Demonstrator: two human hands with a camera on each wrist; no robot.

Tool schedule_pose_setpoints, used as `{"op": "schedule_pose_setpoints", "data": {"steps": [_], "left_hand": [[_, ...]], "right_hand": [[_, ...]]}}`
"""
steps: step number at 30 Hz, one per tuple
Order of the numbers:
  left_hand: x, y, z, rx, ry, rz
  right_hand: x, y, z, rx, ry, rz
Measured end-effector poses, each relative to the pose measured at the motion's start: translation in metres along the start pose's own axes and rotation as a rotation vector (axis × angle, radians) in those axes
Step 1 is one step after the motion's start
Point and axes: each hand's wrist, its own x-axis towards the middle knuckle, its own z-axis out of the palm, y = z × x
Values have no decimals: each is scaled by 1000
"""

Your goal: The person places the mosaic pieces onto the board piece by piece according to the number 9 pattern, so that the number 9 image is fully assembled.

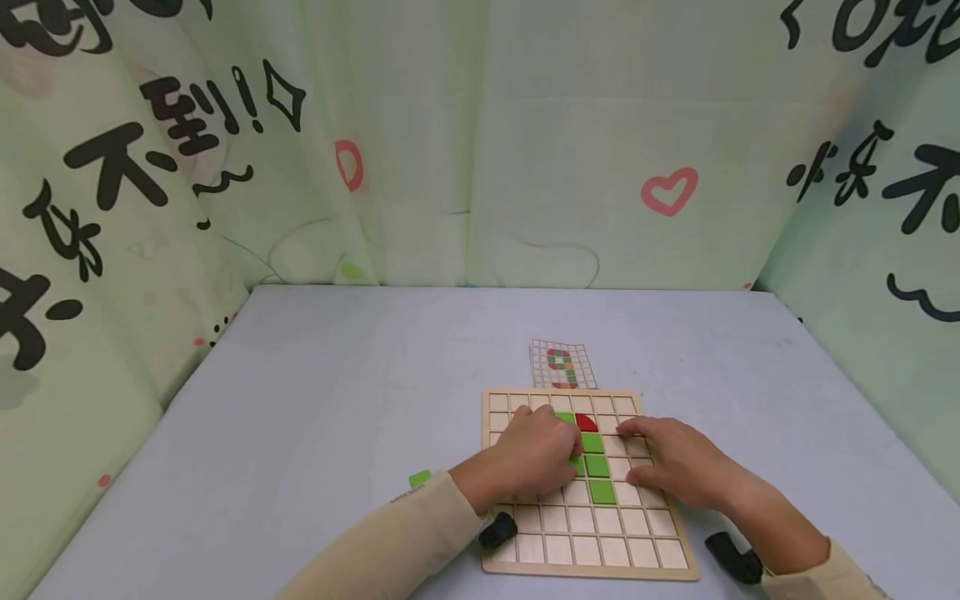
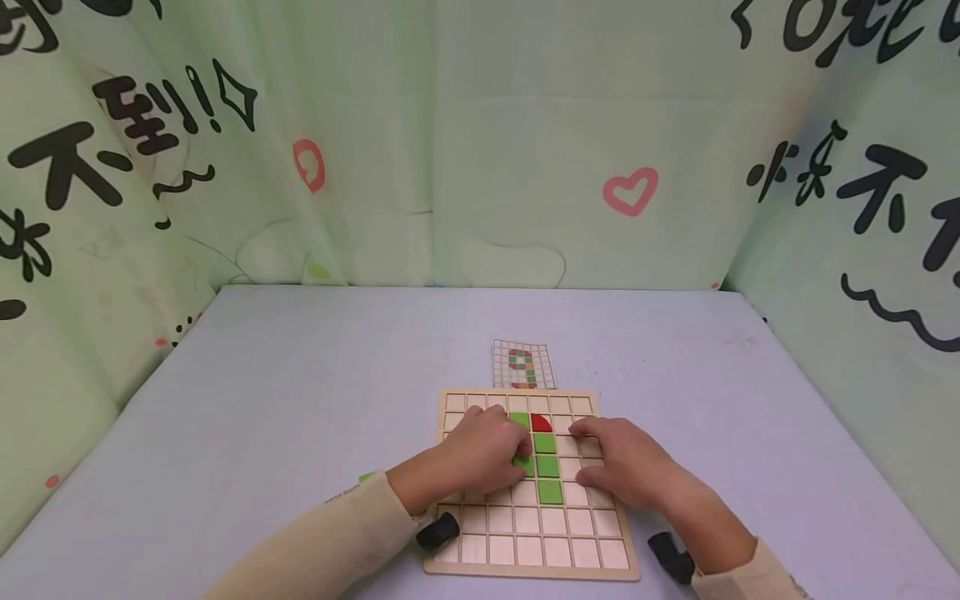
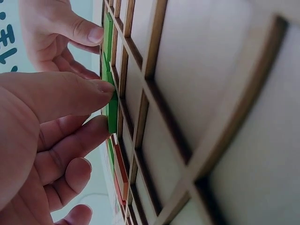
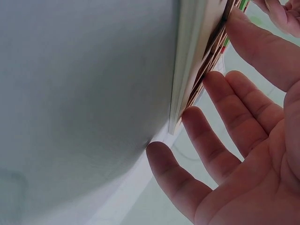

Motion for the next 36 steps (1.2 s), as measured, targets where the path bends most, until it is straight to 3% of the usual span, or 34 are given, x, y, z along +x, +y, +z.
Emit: {"op": "schedule_pose_setpoints", "data": {"steps": [36], "left_hand": [[0,0,0,-7,3,1]], "right_hand": [[-1,-1,-1,10,-4,7]]}}
